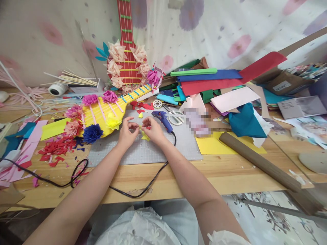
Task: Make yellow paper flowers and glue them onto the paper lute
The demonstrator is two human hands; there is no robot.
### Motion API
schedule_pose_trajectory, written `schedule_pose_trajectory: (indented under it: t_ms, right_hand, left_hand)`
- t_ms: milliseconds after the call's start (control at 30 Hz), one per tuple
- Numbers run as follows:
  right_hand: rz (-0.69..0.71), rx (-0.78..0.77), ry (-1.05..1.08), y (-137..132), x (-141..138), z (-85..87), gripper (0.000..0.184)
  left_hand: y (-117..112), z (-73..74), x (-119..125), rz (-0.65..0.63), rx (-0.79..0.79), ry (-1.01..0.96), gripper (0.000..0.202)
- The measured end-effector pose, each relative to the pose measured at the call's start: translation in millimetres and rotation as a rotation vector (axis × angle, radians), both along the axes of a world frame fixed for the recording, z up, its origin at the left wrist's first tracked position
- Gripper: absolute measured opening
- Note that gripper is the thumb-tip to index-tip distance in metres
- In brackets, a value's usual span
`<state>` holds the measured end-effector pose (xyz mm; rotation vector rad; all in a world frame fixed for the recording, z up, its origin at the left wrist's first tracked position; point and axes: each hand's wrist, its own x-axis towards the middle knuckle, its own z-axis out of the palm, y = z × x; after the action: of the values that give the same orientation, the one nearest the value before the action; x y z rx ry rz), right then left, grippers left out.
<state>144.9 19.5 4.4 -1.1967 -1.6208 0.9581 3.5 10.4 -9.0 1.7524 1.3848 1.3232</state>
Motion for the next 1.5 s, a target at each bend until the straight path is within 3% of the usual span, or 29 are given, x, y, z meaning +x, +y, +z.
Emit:
schedule_pose_trajectory:
  t_ms: [133,333,500,700,867,933,1033,1133,1200,1333,1500]
  right_hand:
    - [0.002,-0.012,-0.026,-1,1,1.0,0.019]
    - [-0.001,0.189,-0.318,-8,4,10.3,0.020]
    - [-0.028,0.234,-0.407,-8,6,11.0,0.017]
    - [-0.027,0.220,-0.347,-7,9,7.2,0.015]
    - [-0.079,0.041,-0.085,-7,4,2.9,0.017]
    - [-0.101,-0.025,0.032,-6,2,-0.1,0.017]
    - [-0.128,-0.076,0.152,-3,2,-4.1,0.020]
    - [-0.137,-0.130,0.209,-1,4,-3.8,0.023]
    - [-0.139,-0.178,0.243,0,3,-0.4,0.024]
    - [-0.147,-0.270,0.321,0,-4,9.7,0.024]
    - [-0.156,-0.360,0.415,0,-24,19.8,0.024]
  left_hand:
    - [-1,1.3,-1,-0.001,0.005,0.036,0.044]
    - [-3,3.4,-1,-0.018,0.089,0.268,0.042]
    - [-5,4.6,1,-0.007,0.073,0.284,0.041]
    - [-6,5.3,0,0.007,0.087,0.213,0.041]
    - [-7,2.8,0,0.047,0.020,0.065,0.039]
    - [-10,10.3,1,0.069,0.029,0.030,0.036]
    - [-14,37.7,-2,0.096,0.145,0.026,0.034]
    - [-9,71.1,-17,0.144,0.256,0.186,0.042]
    - [-1,83.9,-31,0.085,0.229,0.421,0.060]
    - [13,78.8,-54,-0.035,0.124,0.883,0.091]
    - [23,71.4,-69,-0.008,0.147,1.004,0.084]
